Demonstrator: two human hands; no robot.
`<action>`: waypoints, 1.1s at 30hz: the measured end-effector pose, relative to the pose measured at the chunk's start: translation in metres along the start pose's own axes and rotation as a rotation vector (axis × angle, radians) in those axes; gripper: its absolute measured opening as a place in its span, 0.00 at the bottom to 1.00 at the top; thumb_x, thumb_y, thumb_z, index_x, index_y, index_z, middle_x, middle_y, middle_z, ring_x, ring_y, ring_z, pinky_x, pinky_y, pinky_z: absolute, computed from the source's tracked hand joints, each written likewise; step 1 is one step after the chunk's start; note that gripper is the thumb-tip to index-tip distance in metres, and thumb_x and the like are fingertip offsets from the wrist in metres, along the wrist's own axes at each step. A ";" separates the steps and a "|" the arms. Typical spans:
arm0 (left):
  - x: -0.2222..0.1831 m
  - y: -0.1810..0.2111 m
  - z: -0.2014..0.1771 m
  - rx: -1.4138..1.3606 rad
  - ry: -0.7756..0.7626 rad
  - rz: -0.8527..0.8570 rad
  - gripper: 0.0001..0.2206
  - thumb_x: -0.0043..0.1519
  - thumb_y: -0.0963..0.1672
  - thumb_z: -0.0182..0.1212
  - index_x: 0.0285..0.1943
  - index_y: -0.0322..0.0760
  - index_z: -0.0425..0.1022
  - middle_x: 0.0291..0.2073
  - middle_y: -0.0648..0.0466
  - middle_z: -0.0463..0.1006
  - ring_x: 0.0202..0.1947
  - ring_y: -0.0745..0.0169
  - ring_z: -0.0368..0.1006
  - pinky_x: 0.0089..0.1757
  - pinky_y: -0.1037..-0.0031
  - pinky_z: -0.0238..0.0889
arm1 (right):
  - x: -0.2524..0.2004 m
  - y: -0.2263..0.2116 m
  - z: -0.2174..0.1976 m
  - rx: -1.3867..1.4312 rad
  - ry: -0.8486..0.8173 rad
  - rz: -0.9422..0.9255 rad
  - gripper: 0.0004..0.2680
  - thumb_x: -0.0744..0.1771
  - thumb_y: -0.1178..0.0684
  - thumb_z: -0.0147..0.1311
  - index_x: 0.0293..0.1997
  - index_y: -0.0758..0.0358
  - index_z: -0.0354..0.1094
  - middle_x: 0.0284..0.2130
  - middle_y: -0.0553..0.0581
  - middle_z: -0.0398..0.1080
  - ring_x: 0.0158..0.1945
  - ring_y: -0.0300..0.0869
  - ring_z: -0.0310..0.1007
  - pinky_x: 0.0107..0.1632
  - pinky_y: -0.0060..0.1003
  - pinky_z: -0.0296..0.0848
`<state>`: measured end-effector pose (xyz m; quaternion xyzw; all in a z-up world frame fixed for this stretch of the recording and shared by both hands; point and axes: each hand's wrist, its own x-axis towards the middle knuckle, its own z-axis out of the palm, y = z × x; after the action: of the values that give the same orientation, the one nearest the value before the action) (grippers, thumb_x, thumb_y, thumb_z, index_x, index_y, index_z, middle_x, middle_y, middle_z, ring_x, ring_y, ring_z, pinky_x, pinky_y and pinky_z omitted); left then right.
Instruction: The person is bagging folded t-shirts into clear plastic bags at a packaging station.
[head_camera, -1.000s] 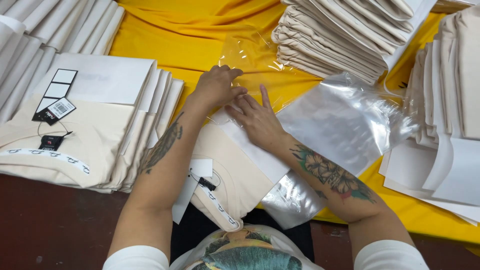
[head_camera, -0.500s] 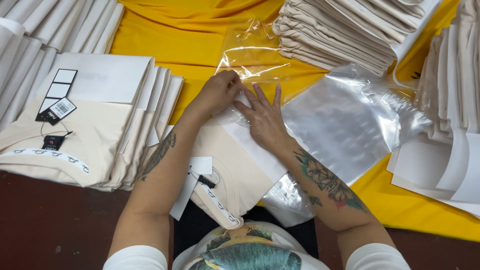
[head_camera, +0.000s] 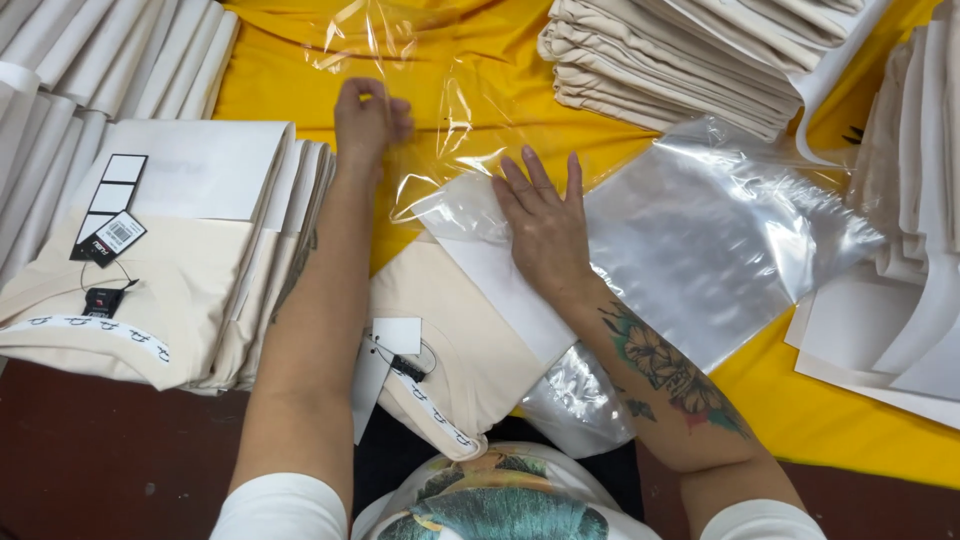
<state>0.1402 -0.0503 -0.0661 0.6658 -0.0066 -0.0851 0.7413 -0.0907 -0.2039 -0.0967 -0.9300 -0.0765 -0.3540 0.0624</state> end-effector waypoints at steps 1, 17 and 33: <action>0.007 -0.010 -0.002 0.142 -0.003 -0.019 0.05 0.66 0.40 0.44 0.44 0.44 0.65 0.29 0.50 0.80 0.22 0.63 0.74 0.29 0.74 0.72 | -0.004 0.004 0.003 -0.022 -0.096 0.002 0.15 0.68 0.66 0.52 0.62 0.66 0.71 0.65 0.61 0.66 0.72 0.58 0.58 0.70 0.72 0.41; -0.140 -0.019 -0.021 1.032 -0.280 0.889 0.10 0.65 0.41 0.63 0.52 0.30 0.79 0.44 0.46 0.74 0.54 0.51 0.66 0.53 0.61 0.59 | 0.030 0.017 -0.017 0.859 -0.169 0.724 0.16 0.74 0.49 0.33 0.65 0.60 0.67 0.49 0.66 0.76 0.55 0.57 0.76 0.58 0.48 0.76; -0.093 -0.025 0.037 0.656 -0.248 0.315 0.12 0.62 0.49 0.70 0.49 0.42 0.80 0.39 0.51 0.83 0.46 0.49 0.81 0.45 0.63 0.73 | 0.051 0.000 -0.053 1.323 -0.388 0.729 0.25 0.72 0.37 0.25 0.74 0.61 0.54 0.70 0.66 0.57 0.73 0.54 0.57 0.73 0.49 0.55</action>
<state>0.0411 -0.0771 -0.0771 0.8430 -0.2254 -0.0436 0.4865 -0.0875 -0.2078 -0.0231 -0.7111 0.0294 -0.0230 0.7021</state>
